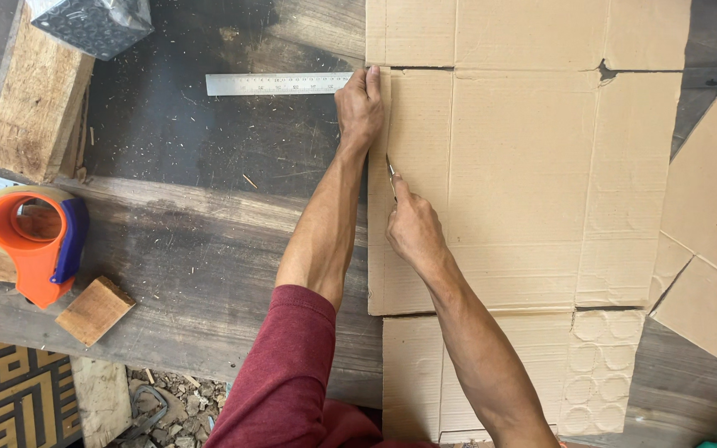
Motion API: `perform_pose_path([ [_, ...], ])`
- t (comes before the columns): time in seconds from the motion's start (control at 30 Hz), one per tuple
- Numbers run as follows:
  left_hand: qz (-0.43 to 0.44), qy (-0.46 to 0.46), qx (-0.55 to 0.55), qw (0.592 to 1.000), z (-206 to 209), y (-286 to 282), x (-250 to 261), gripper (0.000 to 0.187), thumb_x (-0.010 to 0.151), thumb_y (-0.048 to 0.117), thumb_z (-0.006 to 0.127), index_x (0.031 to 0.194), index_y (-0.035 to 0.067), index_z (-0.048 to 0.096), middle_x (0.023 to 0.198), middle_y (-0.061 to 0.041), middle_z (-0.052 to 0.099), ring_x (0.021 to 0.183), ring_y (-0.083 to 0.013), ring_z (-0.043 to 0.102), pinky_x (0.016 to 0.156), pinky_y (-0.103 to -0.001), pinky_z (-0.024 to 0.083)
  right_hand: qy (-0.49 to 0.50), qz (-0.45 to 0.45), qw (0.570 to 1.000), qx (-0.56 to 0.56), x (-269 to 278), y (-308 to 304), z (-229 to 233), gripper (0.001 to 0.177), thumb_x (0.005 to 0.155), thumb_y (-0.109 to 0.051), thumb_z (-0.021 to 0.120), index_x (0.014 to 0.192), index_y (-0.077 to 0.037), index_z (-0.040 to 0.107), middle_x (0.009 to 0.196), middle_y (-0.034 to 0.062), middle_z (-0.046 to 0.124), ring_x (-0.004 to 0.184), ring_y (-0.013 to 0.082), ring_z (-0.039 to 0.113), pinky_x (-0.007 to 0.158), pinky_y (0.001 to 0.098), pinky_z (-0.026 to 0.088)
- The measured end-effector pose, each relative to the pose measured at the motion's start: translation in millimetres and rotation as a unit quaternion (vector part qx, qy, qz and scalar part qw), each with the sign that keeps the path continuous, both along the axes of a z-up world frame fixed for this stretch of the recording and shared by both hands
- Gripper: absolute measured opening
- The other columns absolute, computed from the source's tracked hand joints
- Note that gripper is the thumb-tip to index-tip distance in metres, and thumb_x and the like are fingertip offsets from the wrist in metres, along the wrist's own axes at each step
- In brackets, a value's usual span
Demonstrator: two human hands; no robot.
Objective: The person uses a metal ruler and a utility knife to cut a large piece of cardboard on a workbench. They measure and score the cardboard along straight lines, then fold and tear the scored sections to separate them into smaller pieces.
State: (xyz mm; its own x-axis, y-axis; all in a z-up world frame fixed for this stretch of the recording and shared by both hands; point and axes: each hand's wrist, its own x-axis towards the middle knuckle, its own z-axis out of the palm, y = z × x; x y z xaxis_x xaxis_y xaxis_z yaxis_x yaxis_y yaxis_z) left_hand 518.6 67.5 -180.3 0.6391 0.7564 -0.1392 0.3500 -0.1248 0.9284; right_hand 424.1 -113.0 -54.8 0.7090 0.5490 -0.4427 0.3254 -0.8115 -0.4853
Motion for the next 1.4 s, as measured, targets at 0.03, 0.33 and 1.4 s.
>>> perform_pose_path([
  [0.03,-0.001,0.000,-0.001,1.000,2,-1,-1,0.049,0.098,0.051,0.041,0.076,0.010,0.057,0.066,-0.008,0.065,0.062,-0.0246,0.056,0.063,-0.046,0.042,0.000,-0.001,1.000,-0.001,0,2,6,0.062,0.086,-0.003,0.045,0.148,-0.003,0.043,0.090,0.0277,0.065,0.078,0.0491,0.063,0.066,0.0572,0.048],
  [0.33,-0.091,0.017,0.024,0.995,19,-21,-68,0.040,0.101,0.040,0.051,0.100,0.002,0.064,0.091,-0.030,0.071,0.093,-0.0488,0.072,0.075,-0.059,0.050,0.015,-0.027,0.996,0.084,2,3,27,0.051,0.091,0.003,0.047,0.142,0.010,0.049,0.114,0.0447,0.064,0.105,0.0588,0.066,0.079,0.0619,0.059],
  [1.4,-0.042,-0.005,-0.033,0.999,6,-51,-112,0.046,0.101,0.046,0.047,0.082,0.008,0.063,0.073,-0.024,0.063,0.072,-0.0374,0.072,0.066,-0.047,0.051,0.009,0.017,1.000,0.000,-75,-38,24,0.053,0.093,-0.001,0.046,0.146,0.002,0.048,0.106,0.0380,0.069,0.096,0.0509,0.072,0.071,0.0589,0.062],
])
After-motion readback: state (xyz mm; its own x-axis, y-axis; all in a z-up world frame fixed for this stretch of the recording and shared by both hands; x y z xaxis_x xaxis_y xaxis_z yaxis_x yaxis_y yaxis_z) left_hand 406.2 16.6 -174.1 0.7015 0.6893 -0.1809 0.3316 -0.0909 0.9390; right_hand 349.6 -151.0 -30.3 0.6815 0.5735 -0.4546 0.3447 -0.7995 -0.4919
